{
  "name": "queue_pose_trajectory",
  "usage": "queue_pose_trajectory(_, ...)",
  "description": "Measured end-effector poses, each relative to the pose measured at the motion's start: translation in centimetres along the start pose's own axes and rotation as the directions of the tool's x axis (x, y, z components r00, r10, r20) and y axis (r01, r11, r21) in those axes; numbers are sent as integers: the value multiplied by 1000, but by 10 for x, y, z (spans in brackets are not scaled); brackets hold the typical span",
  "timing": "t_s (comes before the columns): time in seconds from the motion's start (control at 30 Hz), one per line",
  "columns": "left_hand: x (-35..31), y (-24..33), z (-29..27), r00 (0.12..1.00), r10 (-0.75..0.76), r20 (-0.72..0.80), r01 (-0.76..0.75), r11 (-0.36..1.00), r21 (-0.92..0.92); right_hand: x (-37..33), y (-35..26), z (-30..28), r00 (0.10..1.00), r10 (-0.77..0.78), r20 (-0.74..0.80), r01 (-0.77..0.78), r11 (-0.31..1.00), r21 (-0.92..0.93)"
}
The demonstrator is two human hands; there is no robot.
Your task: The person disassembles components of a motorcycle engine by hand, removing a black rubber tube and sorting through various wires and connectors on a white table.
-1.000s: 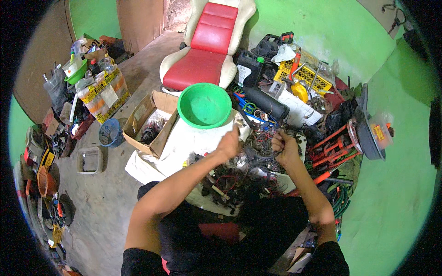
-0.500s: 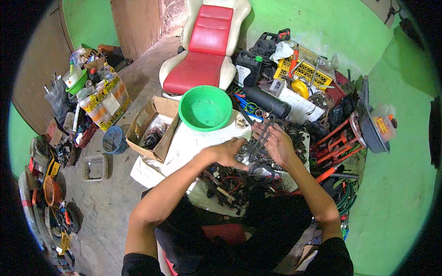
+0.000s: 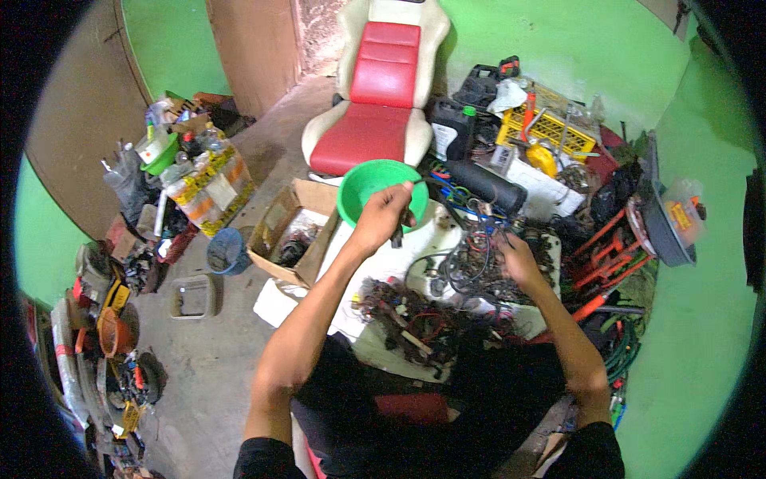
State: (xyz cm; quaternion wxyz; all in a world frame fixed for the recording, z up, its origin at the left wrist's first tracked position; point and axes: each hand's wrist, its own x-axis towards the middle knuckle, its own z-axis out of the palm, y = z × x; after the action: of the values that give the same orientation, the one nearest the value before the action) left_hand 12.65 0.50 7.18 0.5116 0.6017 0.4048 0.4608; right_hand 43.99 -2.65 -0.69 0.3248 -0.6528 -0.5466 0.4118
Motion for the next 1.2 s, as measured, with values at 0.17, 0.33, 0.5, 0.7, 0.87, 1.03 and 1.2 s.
queue_pose_trajectory(0.17,-17,35,-2,968,-126,215,214,863,-457,-12,18,16,992,-23,121,94,777,-623)
queue_pose_trajectory(0.33,-35,56,36,925,-65,375,204,917,-343,-23,-30,42,874,-392,287,467,841,-273)
queue_pose_trajectory(0.5,-22,64,16,973,-2,231,138,807,-574,-25,-46,60,874,-336,351,232,923,307)
queue_pose_trajectory(0.7,-10,56,-21,993,16,-115,-99,633,-768,-16,-33,45,773,-184,608,1,958,288)
queue_pose_trajectory(0.87,-10,43,-82,966,33,-255,-233,531,-815,-10,-21,-1,894,-156,421,16,948,318)
queue_pose_trajectory(1.03,-12,40,-93,966,27,-259,-243,443,-863,0,5,-18,933,-251,256,227,966,121)
queue_pose_trajectory(1.2,-8,43,-38,949,57,-312,-254,724,-641,2,15,3,894,-411,-181,345,886,-309)
